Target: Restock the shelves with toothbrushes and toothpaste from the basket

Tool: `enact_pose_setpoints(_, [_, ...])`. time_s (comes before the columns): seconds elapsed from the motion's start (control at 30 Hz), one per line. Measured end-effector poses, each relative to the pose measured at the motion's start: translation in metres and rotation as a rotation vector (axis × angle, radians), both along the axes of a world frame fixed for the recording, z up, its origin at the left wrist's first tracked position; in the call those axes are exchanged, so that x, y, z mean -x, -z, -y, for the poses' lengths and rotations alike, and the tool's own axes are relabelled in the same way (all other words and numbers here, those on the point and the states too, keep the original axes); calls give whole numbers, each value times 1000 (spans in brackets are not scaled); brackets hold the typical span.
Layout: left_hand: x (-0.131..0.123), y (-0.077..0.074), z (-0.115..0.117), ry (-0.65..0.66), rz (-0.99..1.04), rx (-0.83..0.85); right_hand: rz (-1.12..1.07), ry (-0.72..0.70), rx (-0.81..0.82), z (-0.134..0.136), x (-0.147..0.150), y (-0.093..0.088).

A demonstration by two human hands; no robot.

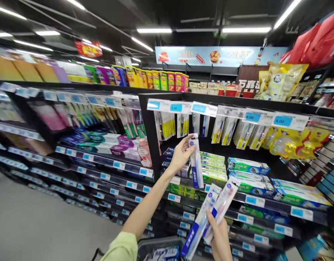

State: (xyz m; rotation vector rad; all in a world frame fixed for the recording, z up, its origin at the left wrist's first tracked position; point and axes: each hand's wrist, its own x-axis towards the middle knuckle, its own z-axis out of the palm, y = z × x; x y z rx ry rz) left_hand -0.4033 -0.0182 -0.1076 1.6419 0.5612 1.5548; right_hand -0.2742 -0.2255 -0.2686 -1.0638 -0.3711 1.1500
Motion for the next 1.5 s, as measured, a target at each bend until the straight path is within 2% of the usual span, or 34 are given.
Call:
enact_pose_setpoints(0.13, [17,-41,-32,-138,76,-152,-20,30,39,-1,6,4])
enact_pose_setpoints(0.2, [23,-53,-41,-179,96,-195,-15,41,45,-1,8,6])
enact_pose_setpoints(0.27, [29,-58,-44,-177,80,-221,-2,58,52,-1,8,6])
enact_pose_setpoints(0.37, [36,-59,-41,-177,12,-264,0,80,69,1,8,5])
enact_pose_setpoints(0.5, [41,-61,-40,-255,15,-306,-13,108,95,3,5,3])
enact_pose_setpoints(0.63, [39,-70,-48,-251,34,-316,-41,113,103,4,3,1])
enact_pose_setpoints(0.77, [39,-78,-57,-263,42,-319,-67,51,122,4,3,-3])
enact_pose_setpoints(0.93, [40,-83,-70,-297,81,-318,-41,72,96,6,4,-3])
enact_pose_setpoints(1.1, [30,-76,-87,-329,-36,-331,-36,78,95,4,0,1])
enact_pose_setpoints(1.3, [5,-69,-122,-214,-58,-226,-47,99,104,3,-6,5])
enact_pose_setpoints(1.4, [-4,-66,-133,-168,-26,-233,-56,127,89,4,-8,6])
enact_pose_setpoints(1.5, [-5,-62,-134,-164,54,-255,-55,157,59,4,-11,5])
